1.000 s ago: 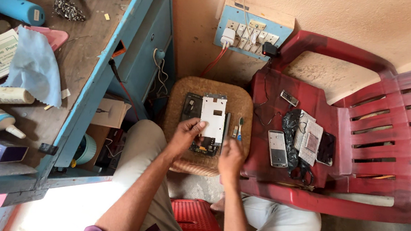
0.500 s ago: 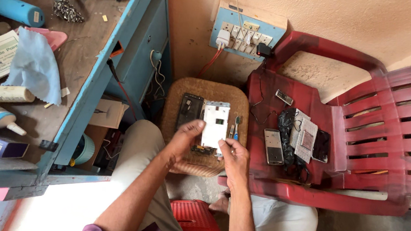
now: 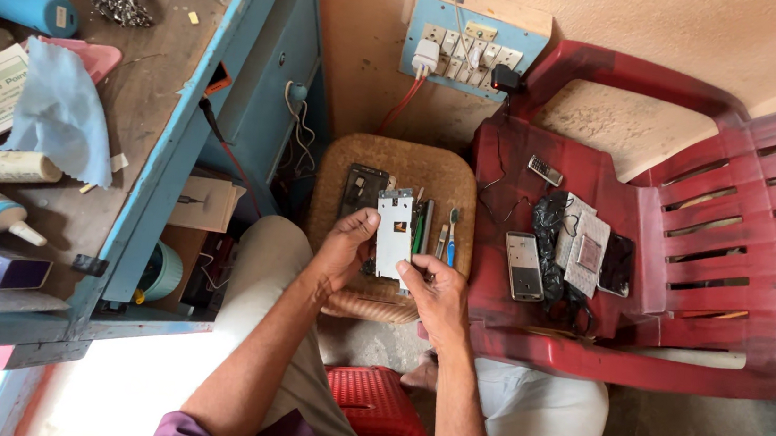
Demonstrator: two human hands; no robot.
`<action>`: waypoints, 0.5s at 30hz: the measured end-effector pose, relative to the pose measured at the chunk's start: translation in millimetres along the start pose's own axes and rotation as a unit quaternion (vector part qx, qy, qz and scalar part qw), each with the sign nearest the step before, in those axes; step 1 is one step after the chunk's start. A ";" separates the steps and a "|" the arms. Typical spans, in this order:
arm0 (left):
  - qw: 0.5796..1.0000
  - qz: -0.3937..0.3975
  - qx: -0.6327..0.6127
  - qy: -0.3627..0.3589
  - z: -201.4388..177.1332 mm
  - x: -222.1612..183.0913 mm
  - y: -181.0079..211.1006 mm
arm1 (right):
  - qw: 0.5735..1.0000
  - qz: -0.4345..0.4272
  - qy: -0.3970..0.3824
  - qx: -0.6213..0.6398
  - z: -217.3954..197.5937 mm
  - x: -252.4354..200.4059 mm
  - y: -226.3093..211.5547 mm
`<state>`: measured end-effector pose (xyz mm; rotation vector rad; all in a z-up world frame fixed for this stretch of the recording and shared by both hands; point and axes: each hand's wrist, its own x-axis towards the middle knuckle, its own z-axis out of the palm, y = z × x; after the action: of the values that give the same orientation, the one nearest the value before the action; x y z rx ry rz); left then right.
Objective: The person disassembles a smartphone, removes the back cover, and uses a screwdriver to unscrew components from the motherboard. They then reassemble the phone by placing the back cover back on and securing it.
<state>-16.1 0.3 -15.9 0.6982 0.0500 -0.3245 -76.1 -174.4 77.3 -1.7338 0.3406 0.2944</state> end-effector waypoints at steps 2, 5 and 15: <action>1.000 0.006 0.003 0.003 6.6 -2.1 6.8 | 1.000 -0.028 0.009 -0.011 0.6 1.3 0.6; 1.000 0.014 -0.002 0.026 9.7 -4.4 20.7 | 0.993 -0.109 0.002 -0.036 1.0 6.6 7.5; 0.998 0.037 -0.046 -0.021 -1.4 -2.4 19.2 | 0.989 -0.062 -0.082 0.102 -3.7 20.5 31.9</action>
<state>-12.3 15.6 -4.6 0.5997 -0.0009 -0.2648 -69.4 -185.0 41.3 -1.5118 0.1364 0.2992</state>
